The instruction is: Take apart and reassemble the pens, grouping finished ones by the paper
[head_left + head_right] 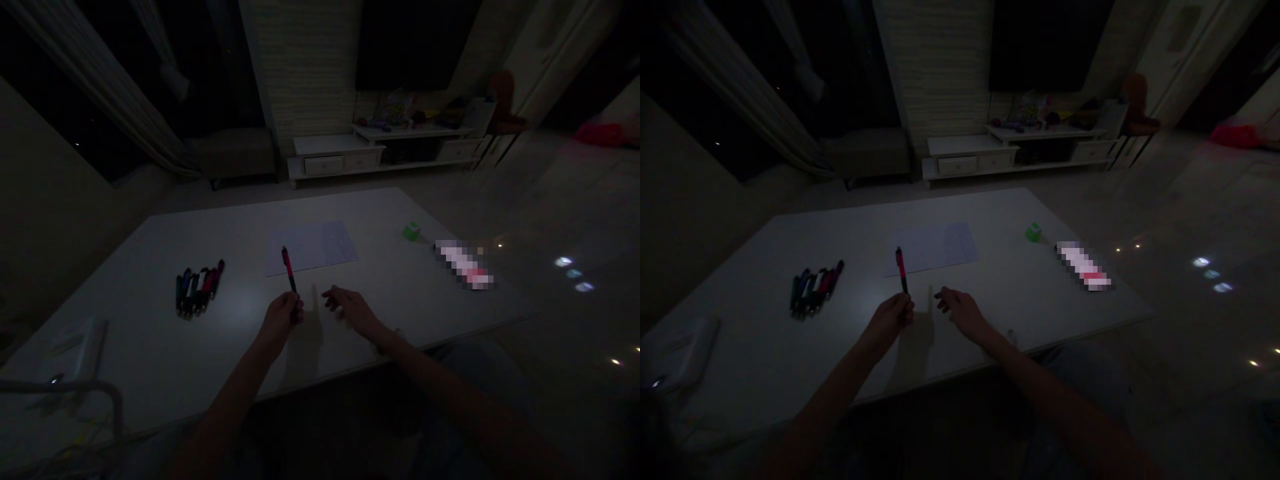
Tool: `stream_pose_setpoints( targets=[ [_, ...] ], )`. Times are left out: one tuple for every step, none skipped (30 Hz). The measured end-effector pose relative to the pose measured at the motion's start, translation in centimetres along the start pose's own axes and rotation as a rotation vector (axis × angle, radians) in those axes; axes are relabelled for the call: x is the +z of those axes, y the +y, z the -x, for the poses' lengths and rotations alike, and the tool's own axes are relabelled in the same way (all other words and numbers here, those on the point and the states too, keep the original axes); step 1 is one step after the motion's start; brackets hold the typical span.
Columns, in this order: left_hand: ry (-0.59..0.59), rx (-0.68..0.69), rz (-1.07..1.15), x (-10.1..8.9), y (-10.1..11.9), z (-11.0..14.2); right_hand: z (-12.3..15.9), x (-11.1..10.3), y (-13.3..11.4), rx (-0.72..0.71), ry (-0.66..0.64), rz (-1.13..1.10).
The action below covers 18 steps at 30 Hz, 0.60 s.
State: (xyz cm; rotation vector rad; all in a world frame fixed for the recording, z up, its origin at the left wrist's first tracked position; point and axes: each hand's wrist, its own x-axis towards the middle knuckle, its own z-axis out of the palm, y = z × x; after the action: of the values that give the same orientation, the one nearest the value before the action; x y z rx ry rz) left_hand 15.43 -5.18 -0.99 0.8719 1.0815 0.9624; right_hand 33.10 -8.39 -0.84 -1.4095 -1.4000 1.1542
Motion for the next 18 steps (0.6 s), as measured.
stream_pose_setpoints(
  targets=[
    [-0.042, -0.010, -0.018, 0.8, -0.9, 0.3, -0.1, 0.2, 0.1, 0.034, 0.003, -0.084],
    [-0.079, -0.011, -0.046, 1.5, -1.7, 0.5, -0.1, 0.5, 0.3, 0.057, -0.001, -0.141],
    [-0.112, 0.000, -0.080, 2.0, -2.4, 0.8, -0.1, 0.7, 0.4, 0.064, -0.010, -0.177],
    [-0.140, 0.013, -0.117, 2.5, -3.0, 1.0, -0.1, 1.0, 0.6, 0.055, -0.020, -0.199],
    [-0.157, 0.023, -0.149, 2.8, -3.4, 1.2, 0.0, 1.2, 0.7, 0.039, -0.026, -0.216],
    [-0.170, 0.034, -0.178, 3.1, -3.7, 1.4, 0.1, 1.4, 0.9, 0.023, -0.030, -0.234],
    [-0.182, 0.039, -0.206, 3.2, -3.8, 1.5, 0.2, 1.6, 0.9, 0.017, -0.034, -0.253],
    [-0.194, 0.041, -0.240, 3.3, -3.7, 1.7, 0.2, 1.7, 1.0, 0.024, -0.041, -0.273],
    [-0.207, 0.044, -0.290, 3.3, -3.6, 1.7, 0.3, 1.7, 1.0, 0.037, -0.051, -0.286],
    [-0.216, 0.052, -0.369, 3.1, -3.3, 1.8, 0.3, 1.6, 0.9, 0.047, -0.053, -0.282],
    [-0.204, 0.080, -0.473, 2.9, -2.9, 1.9, 0.2, 1.3, 0.8, 0.047, -0.046, -0.254],
    [-0.159, 0.148, -0.595, 2.7, -2.3, 1.9, 0.2, 0.8, 0.6, 0.036, -0.015, -0.197],
    [-0.087, 0.263, -0.729, 2.4, -1.6, 2.0, 0.1, 0.2, 0.4, 0.017, 0.028, -0.117],
    [0.000, 0.418, -0.864, 2.1, -0.8, 2.1, 0.0, -0.4, 0.1, -0.005, 0.069, -0.028],
    [0.096, 0.615, -0.986, 1.9, 0.0, 2.1, -0.1, -1.1, -0.2, -0.026, 0.095, 0.058],
    [0.138, 0.796, -1.112, 1.7, 0.9, 2.1, -0.2, -1.8, -0.6, -0.044, 0.076, 0.124],
    [0.143, 0.933, -1.237, 1.5, 1.7, 2.1, -0.2, -2.4, -0.9, -0.065, 0.040, 0.163],
    [0.135, 1.031, -1.345, 1.4, 2.3, 2.0, -0.2, -2.8, -1.3, -0.083, -0.003, 0.180]
  ],
)
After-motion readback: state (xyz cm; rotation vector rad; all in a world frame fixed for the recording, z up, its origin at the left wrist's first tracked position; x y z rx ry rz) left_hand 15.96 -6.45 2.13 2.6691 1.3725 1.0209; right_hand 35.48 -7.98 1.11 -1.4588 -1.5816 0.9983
